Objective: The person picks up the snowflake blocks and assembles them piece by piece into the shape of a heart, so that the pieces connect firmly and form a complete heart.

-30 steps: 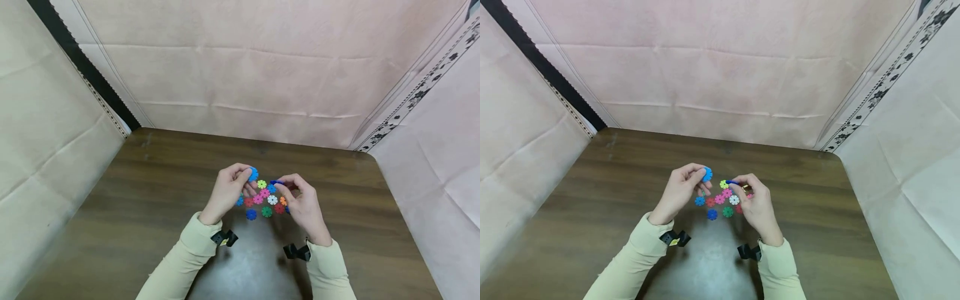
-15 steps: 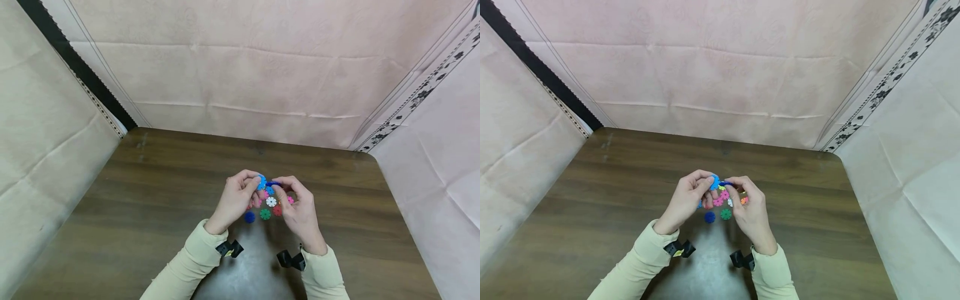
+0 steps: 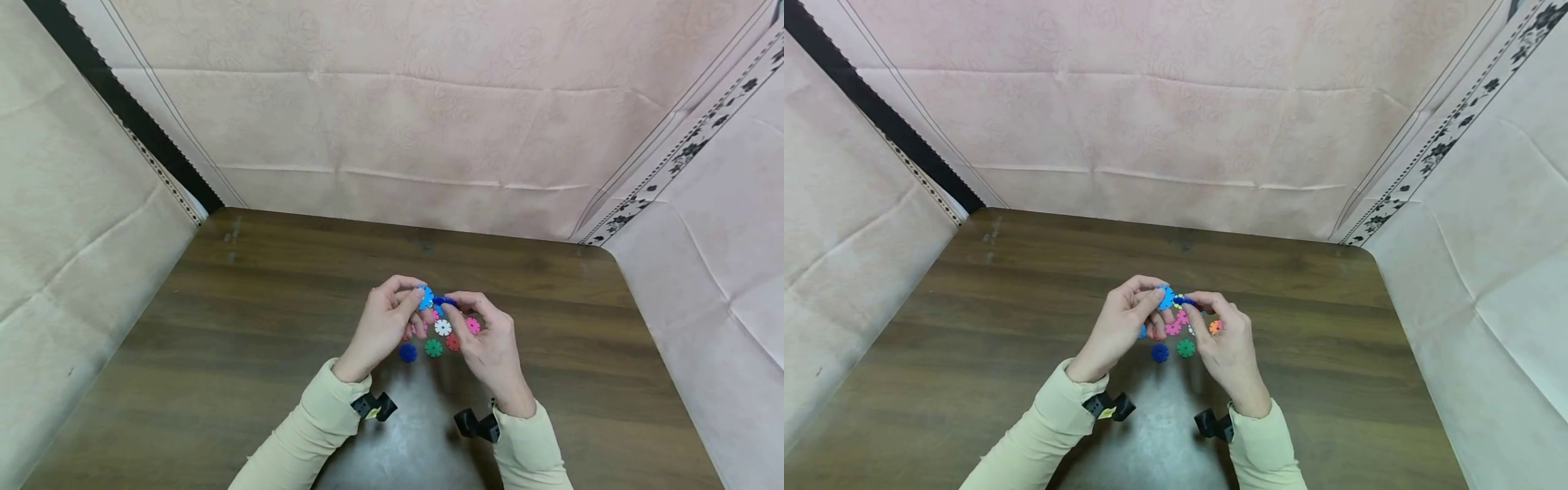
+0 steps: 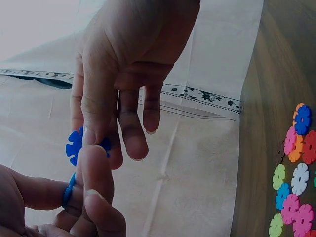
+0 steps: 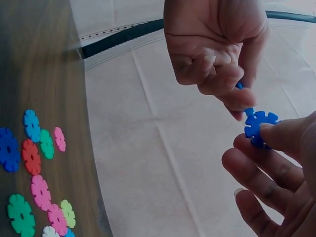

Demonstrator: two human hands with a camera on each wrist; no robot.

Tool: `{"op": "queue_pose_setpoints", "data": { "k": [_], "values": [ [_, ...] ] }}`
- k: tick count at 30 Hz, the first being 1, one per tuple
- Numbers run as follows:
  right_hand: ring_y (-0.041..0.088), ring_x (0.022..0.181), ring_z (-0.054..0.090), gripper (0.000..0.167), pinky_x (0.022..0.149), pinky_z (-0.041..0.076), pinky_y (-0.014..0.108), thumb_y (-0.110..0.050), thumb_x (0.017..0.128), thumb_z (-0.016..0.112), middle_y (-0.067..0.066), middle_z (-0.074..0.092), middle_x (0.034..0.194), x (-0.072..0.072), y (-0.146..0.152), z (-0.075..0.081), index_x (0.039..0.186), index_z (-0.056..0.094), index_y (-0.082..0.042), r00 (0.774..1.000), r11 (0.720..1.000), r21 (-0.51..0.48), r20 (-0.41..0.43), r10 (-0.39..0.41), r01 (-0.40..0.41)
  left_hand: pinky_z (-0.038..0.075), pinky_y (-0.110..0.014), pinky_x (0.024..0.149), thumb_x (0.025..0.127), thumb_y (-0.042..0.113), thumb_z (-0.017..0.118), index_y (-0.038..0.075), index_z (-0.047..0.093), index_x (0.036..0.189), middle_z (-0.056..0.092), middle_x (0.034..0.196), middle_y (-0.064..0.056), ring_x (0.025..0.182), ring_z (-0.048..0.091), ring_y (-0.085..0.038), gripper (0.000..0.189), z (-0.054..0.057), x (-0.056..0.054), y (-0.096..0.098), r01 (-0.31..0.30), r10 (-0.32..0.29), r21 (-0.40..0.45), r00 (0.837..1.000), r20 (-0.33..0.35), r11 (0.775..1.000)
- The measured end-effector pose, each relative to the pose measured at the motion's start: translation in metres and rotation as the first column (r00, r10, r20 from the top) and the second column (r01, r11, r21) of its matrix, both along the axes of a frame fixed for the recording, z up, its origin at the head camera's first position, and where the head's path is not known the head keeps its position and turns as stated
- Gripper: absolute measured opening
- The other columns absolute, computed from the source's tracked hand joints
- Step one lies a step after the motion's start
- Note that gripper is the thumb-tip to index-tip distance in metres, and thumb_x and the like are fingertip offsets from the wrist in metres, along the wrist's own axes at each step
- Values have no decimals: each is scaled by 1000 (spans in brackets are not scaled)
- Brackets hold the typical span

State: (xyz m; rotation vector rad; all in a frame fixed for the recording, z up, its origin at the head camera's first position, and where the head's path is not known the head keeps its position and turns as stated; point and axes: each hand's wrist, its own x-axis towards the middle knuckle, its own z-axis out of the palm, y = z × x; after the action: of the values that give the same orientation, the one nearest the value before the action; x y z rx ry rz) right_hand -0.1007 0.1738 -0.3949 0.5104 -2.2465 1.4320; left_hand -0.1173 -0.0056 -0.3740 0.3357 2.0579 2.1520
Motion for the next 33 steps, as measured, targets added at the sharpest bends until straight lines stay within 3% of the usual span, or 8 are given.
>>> {"op": "queue_pose_setpoints", "data": {
  "k": [10,18,25,28,33],
  "values": [
    [18,79,68,24,70,55,21,-2,85,72,3,72,96,1,-1,-3,107,68,-10,1000,1000,6,-10,26,-26,50,-26,56,102,17,51,5,59,119,68,79,-11,60,64,-22,22,-5,1,2,42,-39,-68,998,47,997],
    [18,80,71,24,66,55,20,1,83,74,7,73,96,2,0,-4,105,68,-7,997,999,35,-66,36,-34,56,-35,61,102,16,50,2,60,117,66,75,-14,56,64,-22,23,-8,4,6,35,-35,5,995,93,999],
    [19,72,70,26,57,52,18,8,78,76,8,73,91,1,-2,-5,100,70,-5,992,999,28,-125,34,-30,55,-29,57,102,17,50,1,61,113,64,73,-16,53,63,-21,22,-7,8,11,29,-35,54,992,120,998],
    [20,75,72,23,62,54,19,9,78,76,9,73,88,0,-4,-5,96,70,-3,987,1000,20,-157,20,-17,55,-28,56,102,16,51,0,61,111,64,73,-17,52,63,-22,21,-7,10,13,25,-33,69,993,112,997],
    [21,71,71,19,58,53,18,7,79,75,10,73,85,0,-7,-5,93,69,-2,981,1000,15,-192,-9,12,55,-28,56,101,16,51,-3,60,114,63,72,-18,51,63,-24,24,-4,12,15,14,-17,50,998,67,999]
  ]
}}
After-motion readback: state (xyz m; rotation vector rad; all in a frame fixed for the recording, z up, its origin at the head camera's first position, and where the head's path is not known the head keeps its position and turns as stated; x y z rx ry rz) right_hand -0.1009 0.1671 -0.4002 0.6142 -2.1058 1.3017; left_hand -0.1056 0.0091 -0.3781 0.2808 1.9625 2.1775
